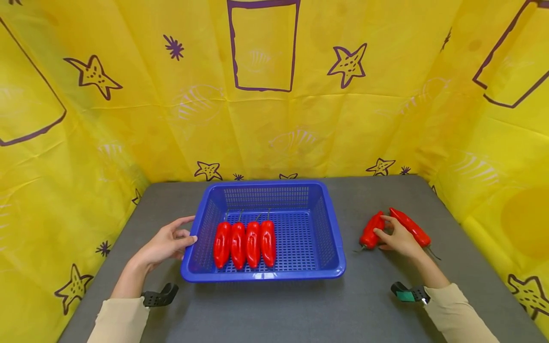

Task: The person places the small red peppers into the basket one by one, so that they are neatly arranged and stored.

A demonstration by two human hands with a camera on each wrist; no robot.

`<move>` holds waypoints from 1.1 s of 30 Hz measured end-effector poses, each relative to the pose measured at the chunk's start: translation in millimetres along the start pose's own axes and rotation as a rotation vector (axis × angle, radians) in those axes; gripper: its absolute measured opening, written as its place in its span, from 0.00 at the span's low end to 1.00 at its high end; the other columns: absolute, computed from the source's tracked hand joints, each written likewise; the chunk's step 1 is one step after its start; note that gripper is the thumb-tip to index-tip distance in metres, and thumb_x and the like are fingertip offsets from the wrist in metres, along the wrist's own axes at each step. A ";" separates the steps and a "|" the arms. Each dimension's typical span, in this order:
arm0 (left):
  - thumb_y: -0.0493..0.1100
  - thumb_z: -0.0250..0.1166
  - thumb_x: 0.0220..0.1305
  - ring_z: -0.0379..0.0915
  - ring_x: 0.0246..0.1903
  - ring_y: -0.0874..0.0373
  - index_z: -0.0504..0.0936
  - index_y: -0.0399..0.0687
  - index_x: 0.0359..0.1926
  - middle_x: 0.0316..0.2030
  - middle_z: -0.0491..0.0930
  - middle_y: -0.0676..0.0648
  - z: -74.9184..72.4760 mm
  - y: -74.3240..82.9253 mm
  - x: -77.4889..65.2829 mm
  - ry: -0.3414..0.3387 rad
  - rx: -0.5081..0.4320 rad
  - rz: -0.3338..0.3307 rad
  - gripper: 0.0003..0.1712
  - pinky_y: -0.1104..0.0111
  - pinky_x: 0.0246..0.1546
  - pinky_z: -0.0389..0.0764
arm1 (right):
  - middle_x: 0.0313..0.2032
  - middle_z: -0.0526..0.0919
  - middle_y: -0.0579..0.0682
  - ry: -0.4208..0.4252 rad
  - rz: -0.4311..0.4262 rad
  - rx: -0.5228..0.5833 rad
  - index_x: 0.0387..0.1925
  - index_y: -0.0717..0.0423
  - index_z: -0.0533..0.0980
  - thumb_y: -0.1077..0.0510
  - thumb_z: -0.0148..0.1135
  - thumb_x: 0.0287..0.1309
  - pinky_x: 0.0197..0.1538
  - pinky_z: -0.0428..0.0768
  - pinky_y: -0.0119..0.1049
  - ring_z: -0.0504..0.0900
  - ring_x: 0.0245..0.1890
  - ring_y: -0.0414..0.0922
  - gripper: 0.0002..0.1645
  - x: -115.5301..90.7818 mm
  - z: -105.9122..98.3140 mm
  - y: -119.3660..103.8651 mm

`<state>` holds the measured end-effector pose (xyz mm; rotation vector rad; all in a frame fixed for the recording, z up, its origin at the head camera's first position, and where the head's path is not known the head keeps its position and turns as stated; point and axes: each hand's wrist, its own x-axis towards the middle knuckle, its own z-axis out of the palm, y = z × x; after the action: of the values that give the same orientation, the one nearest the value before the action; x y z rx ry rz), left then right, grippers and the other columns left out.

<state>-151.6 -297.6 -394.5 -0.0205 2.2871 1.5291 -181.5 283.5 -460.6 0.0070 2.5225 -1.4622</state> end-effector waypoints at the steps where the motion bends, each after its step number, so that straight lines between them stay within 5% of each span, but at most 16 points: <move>1: 0.44 0.62 0.61 0.79 0.29 0.48 0.48 0.44 0.69 0.34 0.78 0.40 0.3 0.4 0.0 0.000 -0.005 -0.002 0.43 0.58 0.30 0.82 | 0.58 0.57 0.78 -0.004 -0.003 -0.002 0.66 0.70 0.47 0.54 0.56 0.62 0.36 0.83 0.40 0.81 0.36 0.49 0.42 -0.2 0.0 -0.7; 9: 0.43 0.61 0.61 0.79 0.28 0.48 0.47 0.43 0.70 0.34 0.77 0.40 0.3 1.2 -0.2 -0.008 -0.019 0.004 0.43 0.58 0.30 0.82 | 0.57 0.61 0.77 0.034 -0.086 -0.138 0.65 0.71 0.50 0.53 0.56 0.61 0.34 0.83 0.38 0.82 0.37 0.55 0.41 -0.7 -5.6 -0.9; 17: 0.44 0.62 0.61 0.79 0.28 0.49 0.47 0.43 0.70 0.34 0.77 0.40 0.6 3.5 -0.9 -0.006 -0.009 0.002 0.44 0.58 0.30 0.82 | 0.54 0.70 0.69 0.196 -0.373 -0.440 0.57 0.67 0.67 0.60 0.63 0.55 0.50 0.72 0.57 0.75 0.48 0.63 0.29 0.0 -15.6 3.7; 25: 0.44 0.62 0.61 0.79 0.29 0.49 0.46 0.43 0.70 0.35 0.77 0.40 0.4 2.3 -1.0 -0.007 -0.011 0.003 0.44 0.58 0.31 0.82 | 0.53 0.72 0.67 0.108 -0.579 -0.536 0.52 0.63 0.73 0.69 0.65 0.46 0.52 0.66 0.63 0.68 0.54 0.65 0.27 2.7 -15.8 7.3; 33: 0.44 0.61 0.61 0.79 0.29 0.49 0.46 0.44 0.70 0.35 0.77 0.40 0.5 1.0 0.0 0.002 -0.003 -0.003 0.43 0.59 0.30 0.82 | 0.57 0.67 0.68 0.083 -0.614 -0.563 0.50 0.61 0.75 0.71 0.65 0.43 0.54 0.60 0.67 0.61 0.58 0.70 0.27 7.0 -10.7 8.3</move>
<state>-151.7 -296.7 -393.8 -0.0262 2.2851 1.5309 -189.4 296.1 -464.0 -0.8764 3.0698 -0.8398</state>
